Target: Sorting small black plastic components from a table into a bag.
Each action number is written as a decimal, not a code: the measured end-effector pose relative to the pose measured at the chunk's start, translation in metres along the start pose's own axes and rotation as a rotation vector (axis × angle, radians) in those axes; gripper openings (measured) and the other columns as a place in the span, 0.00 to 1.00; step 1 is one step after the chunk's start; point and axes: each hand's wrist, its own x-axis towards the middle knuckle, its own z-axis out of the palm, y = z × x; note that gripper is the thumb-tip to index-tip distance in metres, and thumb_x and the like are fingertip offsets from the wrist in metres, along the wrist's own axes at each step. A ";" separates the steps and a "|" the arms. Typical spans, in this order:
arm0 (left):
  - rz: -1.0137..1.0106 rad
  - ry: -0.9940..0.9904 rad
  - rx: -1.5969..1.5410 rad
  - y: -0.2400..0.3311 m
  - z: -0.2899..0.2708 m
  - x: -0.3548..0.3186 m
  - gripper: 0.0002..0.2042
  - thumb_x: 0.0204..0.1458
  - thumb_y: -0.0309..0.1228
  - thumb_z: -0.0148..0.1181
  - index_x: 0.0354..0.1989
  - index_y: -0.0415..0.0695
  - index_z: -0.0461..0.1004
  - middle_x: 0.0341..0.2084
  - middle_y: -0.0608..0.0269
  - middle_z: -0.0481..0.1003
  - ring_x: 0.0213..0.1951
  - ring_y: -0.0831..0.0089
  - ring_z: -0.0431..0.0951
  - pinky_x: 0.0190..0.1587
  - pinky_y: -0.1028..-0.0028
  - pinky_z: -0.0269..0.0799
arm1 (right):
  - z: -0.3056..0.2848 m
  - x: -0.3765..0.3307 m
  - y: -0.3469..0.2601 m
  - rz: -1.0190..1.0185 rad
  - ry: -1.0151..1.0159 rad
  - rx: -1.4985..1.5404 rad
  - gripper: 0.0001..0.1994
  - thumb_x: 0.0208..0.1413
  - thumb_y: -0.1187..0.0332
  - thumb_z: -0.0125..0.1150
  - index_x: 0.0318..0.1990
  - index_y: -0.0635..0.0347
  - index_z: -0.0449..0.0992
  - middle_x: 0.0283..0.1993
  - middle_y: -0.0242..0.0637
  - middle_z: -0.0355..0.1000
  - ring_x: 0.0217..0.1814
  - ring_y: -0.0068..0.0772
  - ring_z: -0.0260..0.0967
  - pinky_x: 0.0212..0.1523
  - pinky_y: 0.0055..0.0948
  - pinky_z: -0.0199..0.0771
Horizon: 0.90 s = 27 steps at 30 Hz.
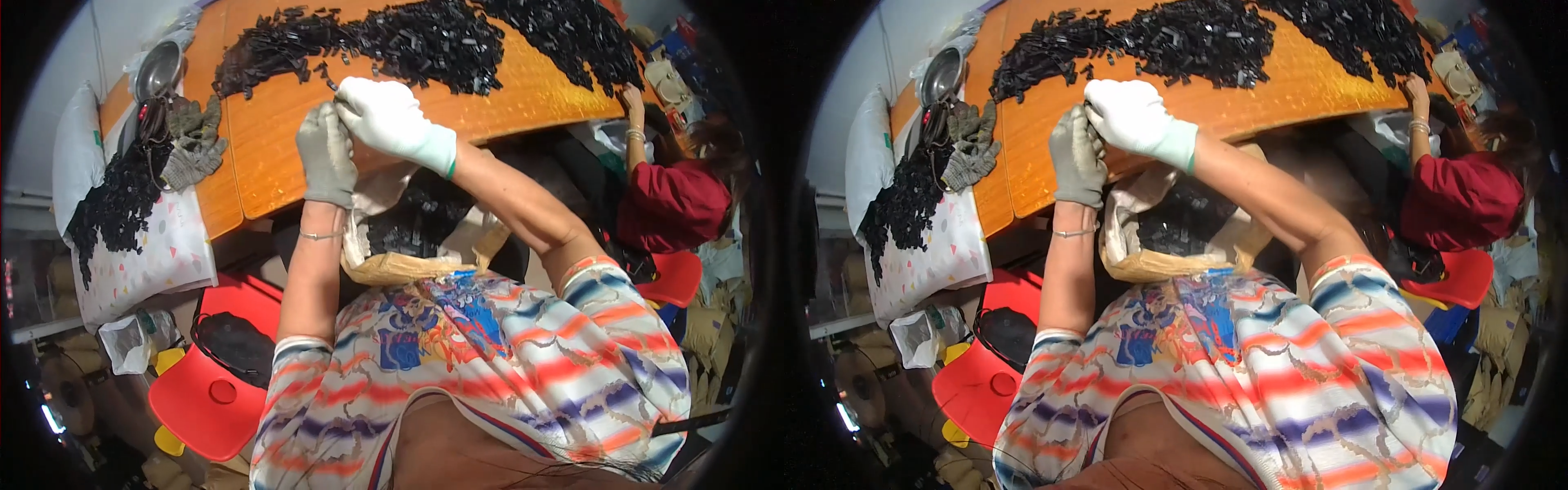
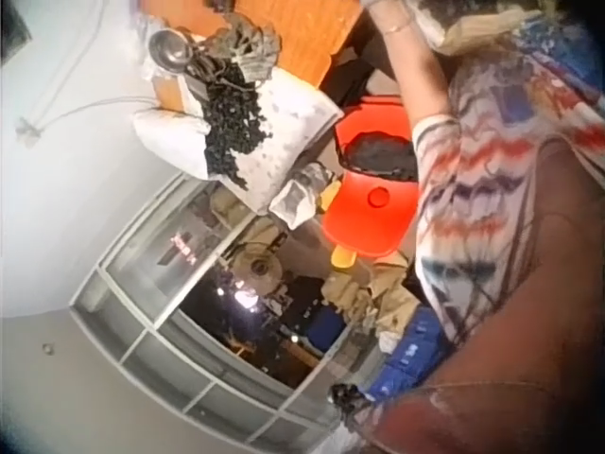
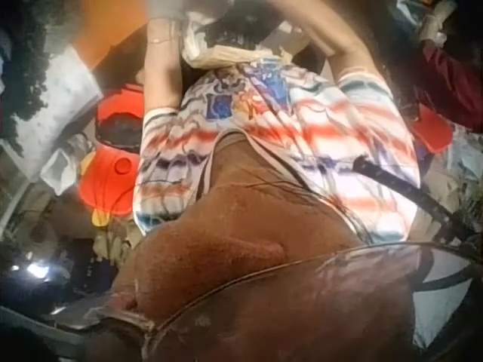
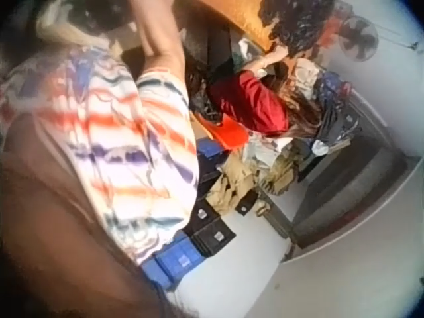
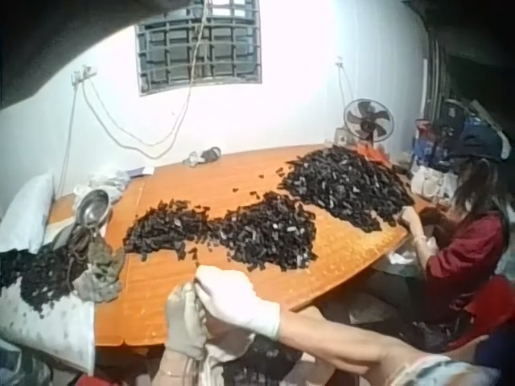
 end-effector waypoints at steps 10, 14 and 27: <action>-0.087 -0.276 -0.058 -0.017 -0.023 -0.019 0.13 0.61 0.33 0.51 0.48 0.37 0.66 0.29 0.67 0.70 0.24 0.86 0.65 0.27 0.86 0.62 | -0.025 -0.006 0.014 0.518 -0.337 0.671 0.16 0.59 0.59 0.54 0.47 0.58 0.78 0.35 0.32 0.74 0.34 0.20 0.70 0.35 0.22 0.70; -0.244 -0.285 -0.210 -0.020 -0.026 -0.027 0.06 0.62 0.32 0.50 0.40 0.43 0.67 0.29 0.65 0.70 0.23 0.85 0.64 0.25 0.86 0.62 | -0.035 -0.012 0.035 0.479 -0.483 0.955 0.15 0.57 0.62 0.56 0.47 0.60 0.78 0.30 0.27 0.71 0.25 0.16 0.61 0.28 0.18 0.64; -0.005 -0.408 0.880 -0.036 -0.047 -0.078 0.13 0.56 0.31 0.54 0.47 0.39 0.73 0.37 0.56 0.76 0.34 0.65 0.78 0.40 0.70 0.73 | -0.033 -0.018 0.041 0.309 -0.807 0.460 0.09 0.51 0.62 0.58 0.27 0.57 0.79 0.20 0.37 0.73 0.21 0.23 0.63 0.28 0.29 0.67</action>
